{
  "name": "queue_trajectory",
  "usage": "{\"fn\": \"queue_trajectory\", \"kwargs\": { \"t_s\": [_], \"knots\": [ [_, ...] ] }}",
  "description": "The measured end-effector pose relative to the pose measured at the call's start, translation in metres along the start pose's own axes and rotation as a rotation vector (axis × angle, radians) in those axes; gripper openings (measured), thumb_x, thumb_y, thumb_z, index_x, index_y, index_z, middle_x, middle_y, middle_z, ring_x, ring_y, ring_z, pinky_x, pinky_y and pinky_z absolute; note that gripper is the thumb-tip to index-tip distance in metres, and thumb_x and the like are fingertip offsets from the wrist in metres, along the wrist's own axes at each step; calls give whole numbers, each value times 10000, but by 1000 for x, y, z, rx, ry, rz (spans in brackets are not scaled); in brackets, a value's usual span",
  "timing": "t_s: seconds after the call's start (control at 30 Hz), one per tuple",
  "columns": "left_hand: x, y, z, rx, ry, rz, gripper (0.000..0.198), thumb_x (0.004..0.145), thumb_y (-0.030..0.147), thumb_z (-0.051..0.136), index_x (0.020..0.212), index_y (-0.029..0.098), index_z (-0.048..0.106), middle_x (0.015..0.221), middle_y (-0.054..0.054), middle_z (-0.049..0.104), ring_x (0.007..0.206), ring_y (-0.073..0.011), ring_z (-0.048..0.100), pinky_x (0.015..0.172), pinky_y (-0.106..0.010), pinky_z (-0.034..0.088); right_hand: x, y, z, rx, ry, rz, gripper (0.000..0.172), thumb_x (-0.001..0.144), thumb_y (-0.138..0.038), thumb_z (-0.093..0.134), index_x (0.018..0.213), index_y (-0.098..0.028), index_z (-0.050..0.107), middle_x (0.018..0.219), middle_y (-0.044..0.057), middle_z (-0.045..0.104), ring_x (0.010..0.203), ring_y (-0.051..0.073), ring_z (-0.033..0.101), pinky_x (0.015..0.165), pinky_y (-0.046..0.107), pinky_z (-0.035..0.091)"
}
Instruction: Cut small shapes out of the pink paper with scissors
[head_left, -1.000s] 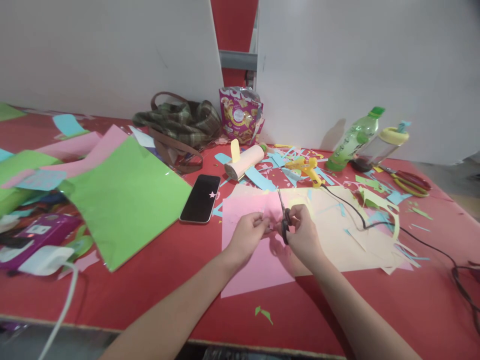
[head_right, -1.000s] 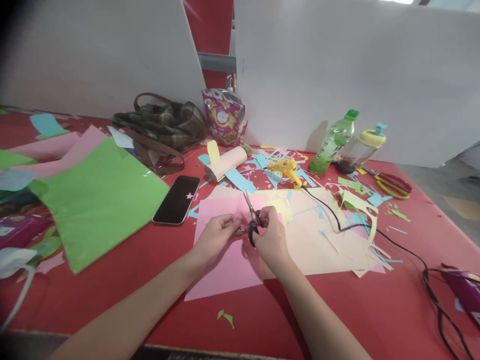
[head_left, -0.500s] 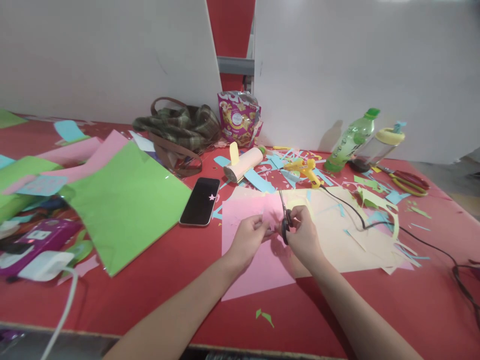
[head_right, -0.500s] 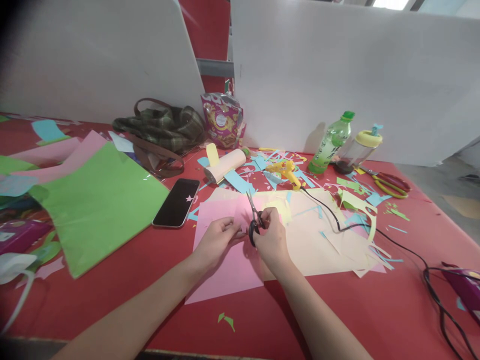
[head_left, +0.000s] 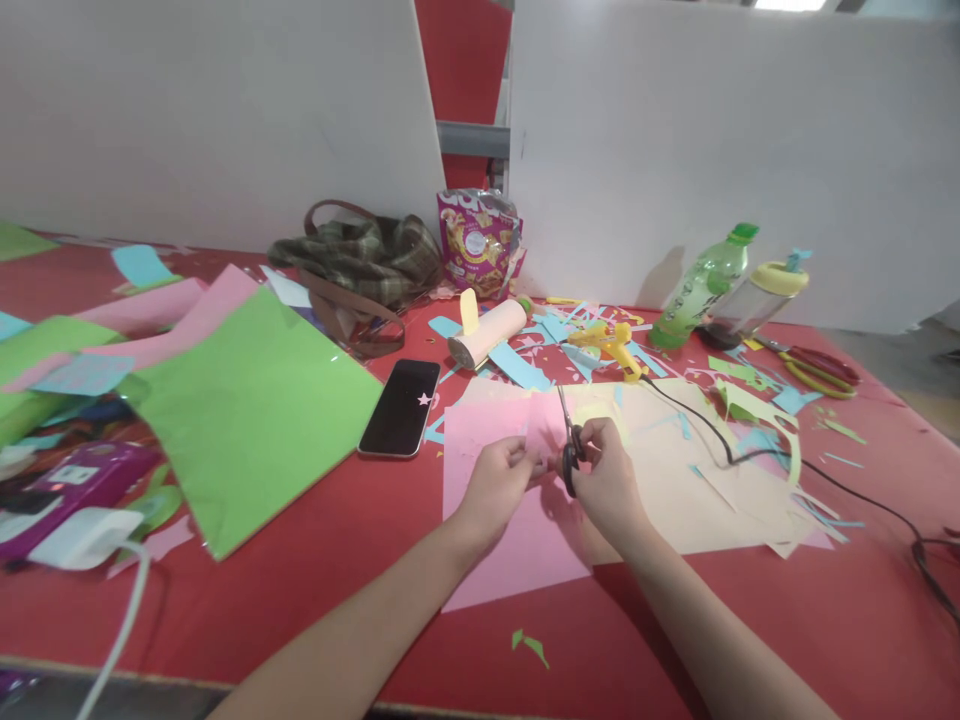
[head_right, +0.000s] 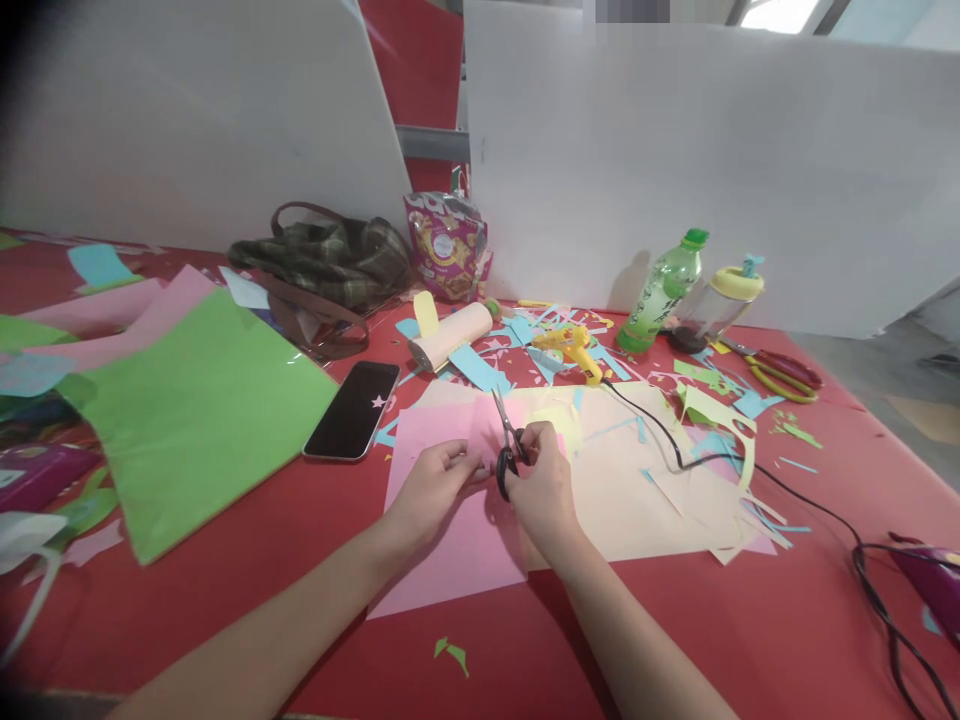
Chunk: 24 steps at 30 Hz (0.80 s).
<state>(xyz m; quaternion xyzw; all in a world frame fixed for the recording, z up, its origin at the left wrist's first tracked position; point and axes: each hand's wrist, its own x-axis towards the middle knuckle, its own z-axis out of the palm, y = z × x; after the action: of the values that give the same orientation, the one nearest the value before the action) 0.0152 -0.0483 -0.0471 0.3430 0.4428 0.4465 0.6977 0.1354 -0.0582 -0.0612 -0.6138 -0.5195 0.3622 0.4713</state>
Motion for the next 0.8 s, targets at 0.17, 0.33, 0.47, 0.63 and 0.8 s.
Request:
{"fn": "queue_trajectory", "kwargs": {
  "t_s": [0.17, 0.33, 0.47, 0.63, 0.8],
  "knots": [
    [-1, -2, -1, 23, -2, 31, 282, 635, 176, 539, 476, 164, 306, 445, 84, 311, 470, -58, 458, 708, -295, 473, -1, 0, 0, -4, 9, -6, 250, 604, -136, 523, 734, -226, 330, 626, -44, 446, 593, 147, 517, 491, 238, 389],
    [1, -3, -3, 50, -18, 42, 281, 640, 204, 541, 479, 165, 314, 459, 77, 318, 478, -64, 455, 678, -277, 475, -1, -5, 1, -7, 15, 1, 233, 605, -134, 519, 727, -221, 341, 630, -41, 457, 606, 148, 525, 505, 240, 398],
    [1, -1, -2, 82, -4, 48, 279, 645, 200, 523, 475, 168, 304, 460, 78, 305, 459, -59, 425, 648, -270, 473, -3, -11, 1, 17, -6, 32, 222, 625, -164, 522, 725, -221, 333, 627, -35, 470, 602, 154, 535, 494, 241, 404],
    [-1, 0, -2, 165, -14, 77, 273, 651, 210, 500, 484, 174, 287, 473, 72, 299, 467, -64, 412, 616, -246, 455, -5, -16, -1, 9, -20, 57, 203, 634, -168, 515, 722, -219, 338, 630, -31, 484, 598, 148, 534, 472, 222, 387],
    [-1, 2, -4, 350, 23, 88, 305, 615, 200, 510, 496, 183, 229, 451, 82, 250, 408, -42, 285, 392, -151, 269, -4, -18, 0, -16, 11, 85, 195, 620, -168, 512, 709, -218, 346, 592, -41, 469, 556, 134, 508, 441, 201, 368]
  ]
}}
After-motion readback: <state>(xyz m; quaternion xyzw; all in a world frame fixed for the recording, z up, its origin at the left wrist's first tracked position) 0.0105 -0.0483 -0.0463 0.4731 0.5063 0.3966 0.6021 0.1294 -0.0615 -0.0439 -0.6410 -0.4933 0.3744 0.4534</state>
